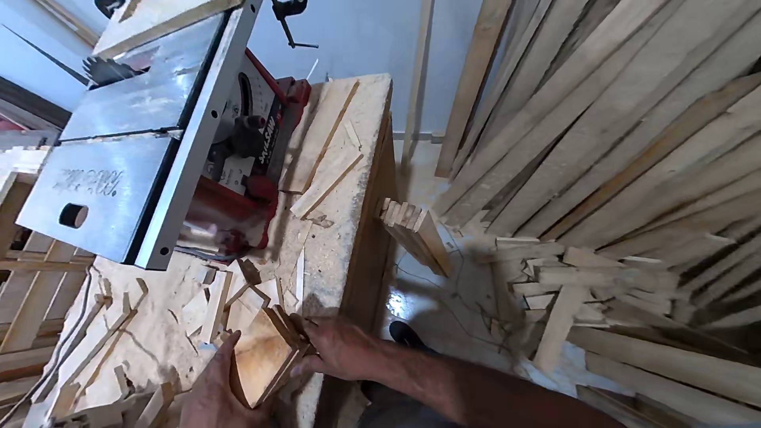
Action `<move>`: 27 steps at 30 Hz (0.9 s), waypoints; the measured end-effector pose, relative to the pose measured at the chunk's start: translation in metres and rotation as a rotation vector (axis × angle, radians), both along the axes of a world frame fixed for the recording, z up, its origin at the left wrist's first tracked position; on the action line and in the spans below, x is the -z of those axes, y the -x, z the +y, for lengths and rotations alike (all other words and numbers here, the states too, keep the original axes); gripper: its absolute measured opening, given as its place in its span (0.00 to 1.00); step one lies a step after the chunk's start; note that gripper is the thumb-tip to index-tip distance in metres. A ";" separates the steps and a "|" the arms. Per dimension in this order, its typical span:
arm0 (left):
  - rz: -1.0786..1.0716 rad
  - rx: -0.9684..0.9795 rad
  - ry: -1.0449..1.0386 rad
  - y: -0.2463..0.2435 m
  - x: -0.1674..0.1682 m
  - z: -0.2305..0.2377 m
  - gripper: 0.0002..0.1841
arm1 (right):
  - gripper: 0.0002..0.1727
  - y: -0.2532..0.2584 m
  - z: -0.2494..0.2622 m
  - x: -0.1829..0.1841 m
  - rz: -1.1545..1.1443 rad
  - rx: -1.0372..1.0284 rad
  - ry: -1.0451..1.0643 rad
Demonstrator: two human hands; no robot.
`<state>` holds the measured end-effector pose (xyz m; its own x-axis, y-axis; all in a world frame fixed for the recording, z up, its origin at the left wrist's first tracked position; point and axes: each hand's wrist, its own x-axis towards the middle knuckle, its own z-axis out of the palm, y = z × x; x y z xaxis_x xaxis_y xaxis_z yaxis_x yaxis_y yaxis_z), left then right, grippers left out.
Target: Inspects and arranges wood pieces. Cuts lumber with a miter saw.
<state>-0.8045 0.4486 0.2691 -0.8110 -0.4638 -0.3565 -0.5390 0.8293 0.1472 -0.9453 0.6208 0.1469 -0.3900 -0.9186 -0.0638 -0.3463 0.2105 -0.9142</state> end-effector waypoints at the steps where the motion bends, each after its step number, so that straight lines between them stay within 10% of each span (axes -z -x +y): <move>1: 0.004 0.000 0.004 0.000 0.000 0.000 0.68 | 0.46 0.001 0.000 -0.001 -0.005 -0.010 -0.008; 27: -0.038 0.031 0.007 0.003 -0.002 -0.001 0.67 | 0.41 -0.004 0.003 0.005 0.141 0.124 0.181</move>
